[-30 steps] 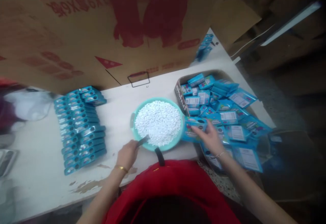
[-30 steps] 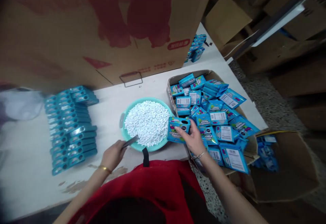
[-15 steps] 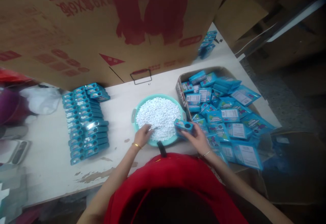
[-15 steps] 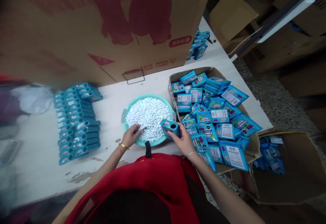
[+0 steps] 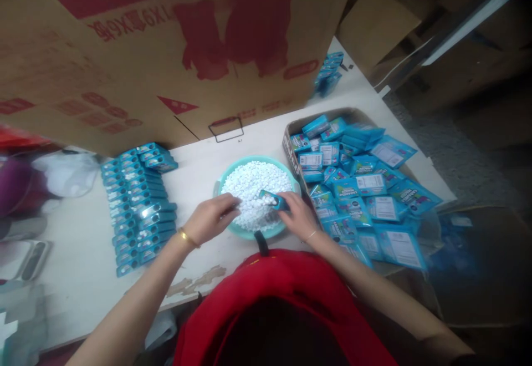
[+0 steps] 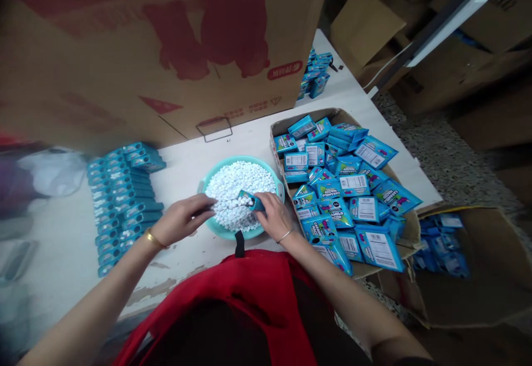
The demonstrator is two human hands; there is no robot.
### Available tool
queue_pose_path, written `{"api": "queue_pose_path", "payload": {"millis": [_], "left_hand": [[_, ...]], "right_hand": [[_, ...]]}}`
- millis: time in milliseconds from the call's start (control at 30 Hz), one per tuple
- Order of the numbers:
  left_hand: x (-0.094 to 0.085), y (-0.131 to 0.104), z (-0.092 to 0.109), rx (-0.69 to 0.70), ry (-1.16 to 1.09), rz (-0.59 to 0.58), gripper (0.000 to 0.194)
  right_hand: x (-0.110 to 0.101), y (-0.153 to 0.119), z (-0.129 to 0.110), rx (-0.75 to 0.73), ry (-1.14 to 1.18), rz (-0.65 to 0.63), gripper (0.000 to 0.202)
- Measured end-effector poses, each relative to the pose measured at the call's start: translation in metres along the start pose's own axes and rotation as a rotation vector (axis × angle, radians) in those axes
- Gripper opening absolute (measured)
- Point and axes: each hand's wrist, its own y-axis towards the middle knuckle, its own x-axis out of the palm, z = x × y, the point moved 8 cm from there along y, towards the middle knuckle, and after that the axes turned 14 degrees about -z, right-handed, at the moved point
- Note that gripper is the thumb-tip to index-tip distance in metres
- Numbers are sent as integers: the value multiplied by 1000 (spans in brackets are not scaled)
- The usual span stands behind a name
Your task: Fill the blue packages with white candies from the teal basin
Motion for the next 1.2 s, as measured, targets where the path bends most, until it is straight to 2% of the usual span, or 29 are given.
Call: {"api": "queue_pose_path", "payload": {"millis": [133,300,400,467,533,600,633,700,767,867,967,1067,1133,1200], "left_hand": [[-18,8,27,-51,253,-140,24],[-26,16,63,-172,513,-292,23],[-29,15,81,-189,588,-300,23],[-32,11,81,-181,592,-247,24],[-35,2,61,-224,556,-150,23],[-28,-7,20,-327,489,-80,23],[-18,-11,-5,-387,448,-70,24],[17,-11,-52,-467,360,-111,22],[58,1,-81,-469,234,-108,19],[105,32,-93,-403,-35,18,19],[129,54,-91,-389,-157,98,22],[131,51,-94,-382,-210,118,25],[122,39,-97,-345,-270,125,26],[105,24,-94,-273,-324,141,28]], "right_hand": [[2,2,-9,-18,-10,-5,43],[5,1,-13,-36,-33,-17,43],[7,1,-13,-46,-33,-15,42],[8,1,-11,-43,-26,-16,42],[6,-1,-7,-28,-6,-12,42],[1,-4,0,4,28,15,40],[-3,-6,5,24,48,38,38],[-11,-10,15,71,86,88,37],[-16,-14,25,117,121,129,37],[-18,-18,37,170,174,173,39],[-16,-20,44,206,214,195,41],[-14,-23,48,233,231,193,42],[-14,-25,50,239,215,192,43],[-15,-25,48,227,177,185,42]]}}
